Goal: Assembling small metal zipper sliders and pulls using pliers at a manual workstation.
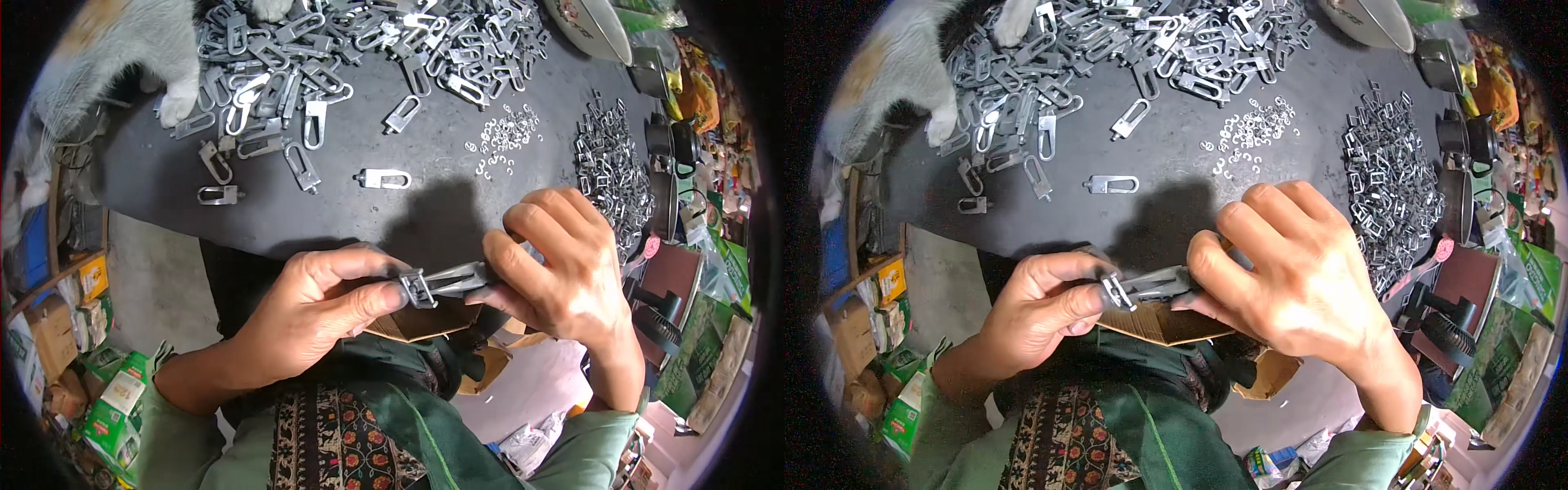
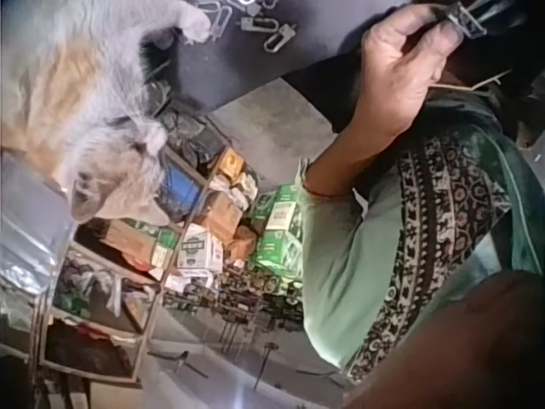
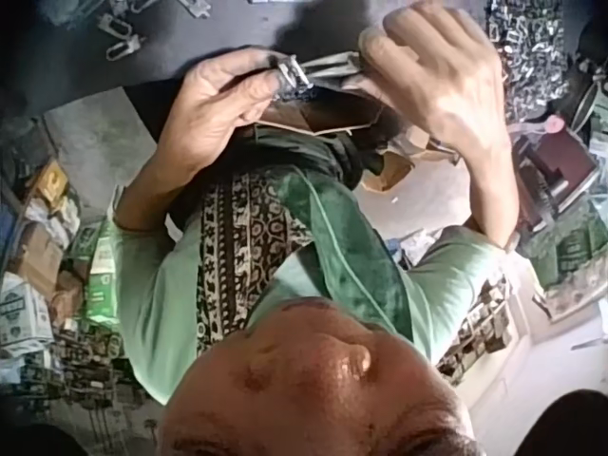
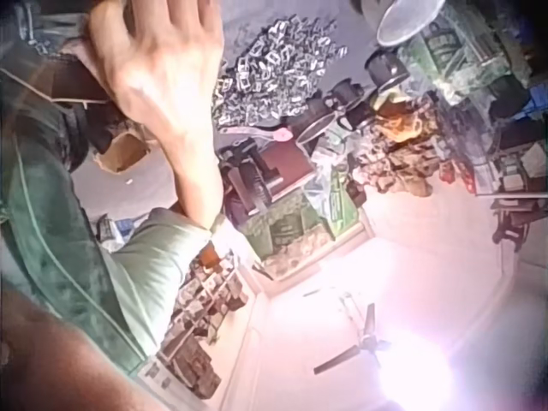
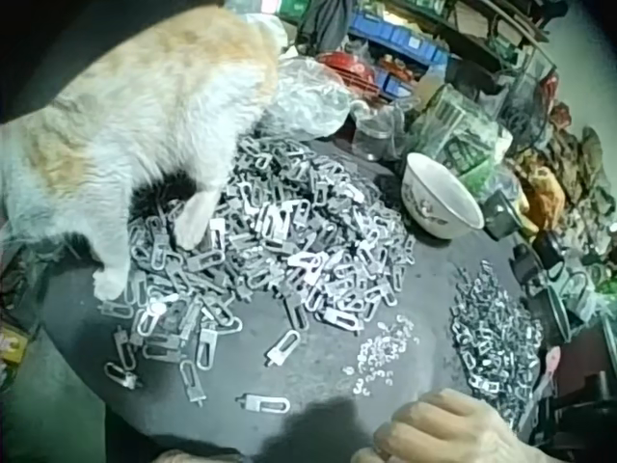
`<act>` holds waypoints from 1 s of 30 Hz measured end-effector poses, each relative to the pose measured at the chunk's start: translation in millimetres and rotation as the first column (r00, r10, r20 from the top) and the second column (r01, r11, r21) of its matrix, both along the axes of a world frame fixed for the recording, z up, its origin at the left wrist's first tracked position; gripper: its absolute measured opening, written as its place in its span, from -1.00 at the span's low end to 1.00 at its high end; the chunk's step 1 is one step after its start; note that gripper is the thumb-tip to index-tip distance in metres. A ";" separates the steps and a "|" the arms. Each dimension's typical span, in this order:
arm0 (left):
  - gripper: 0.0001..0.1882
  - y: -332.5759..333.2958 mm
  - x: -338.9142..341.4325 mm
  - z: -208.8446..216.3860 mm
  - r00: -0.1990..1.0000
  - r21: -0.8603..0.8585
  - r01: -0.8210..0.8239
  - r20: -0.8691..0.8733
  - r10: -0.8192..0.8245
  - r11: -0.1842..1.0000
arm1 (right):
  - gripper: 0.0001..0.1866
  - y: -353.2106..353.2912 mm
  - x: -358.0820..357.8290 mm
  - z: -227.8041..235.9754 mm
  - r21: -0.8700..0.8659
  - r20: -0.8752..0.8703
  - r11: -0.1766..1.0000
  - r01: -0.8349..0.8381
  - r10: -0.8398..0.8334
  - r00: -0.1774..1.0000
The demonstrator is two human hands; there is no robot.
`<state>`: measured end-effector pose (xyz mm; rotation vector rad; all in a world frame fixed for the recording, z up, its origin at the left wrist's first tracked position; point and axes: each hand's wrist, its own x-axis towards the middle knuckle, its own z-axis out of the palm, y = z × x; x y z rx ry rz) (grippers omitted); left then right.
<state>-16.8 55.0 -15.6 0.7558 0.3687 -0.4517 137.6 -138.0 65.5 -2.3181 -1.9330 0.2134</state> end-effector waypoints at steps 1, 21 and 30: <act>-0.82 -0.5 0.2 0.4 1.000 0.008 -0.004 -0.002 0.004 1.000 | -0.56 0.8 -0.7 -0.5 -0.005 -0.006 1.000 0.006 -0.006 1.000; -0.40 66.2 75.9 29.0 0.733 0.682 -0.530 0.071 -0.676 -0.503 | -0.70 -56.7 -89.6 -38.7 -0.127 -0.109 0.909 0.398 -0.411 0.905; -0.63 68.0 90.6 14.9 0.598 0.571 -0.683 0.079 -0.797 -0.456 | -0.86 -128.1 36.7 -42.7 0.389 0.259 0.560 0.732 -0.829 0.496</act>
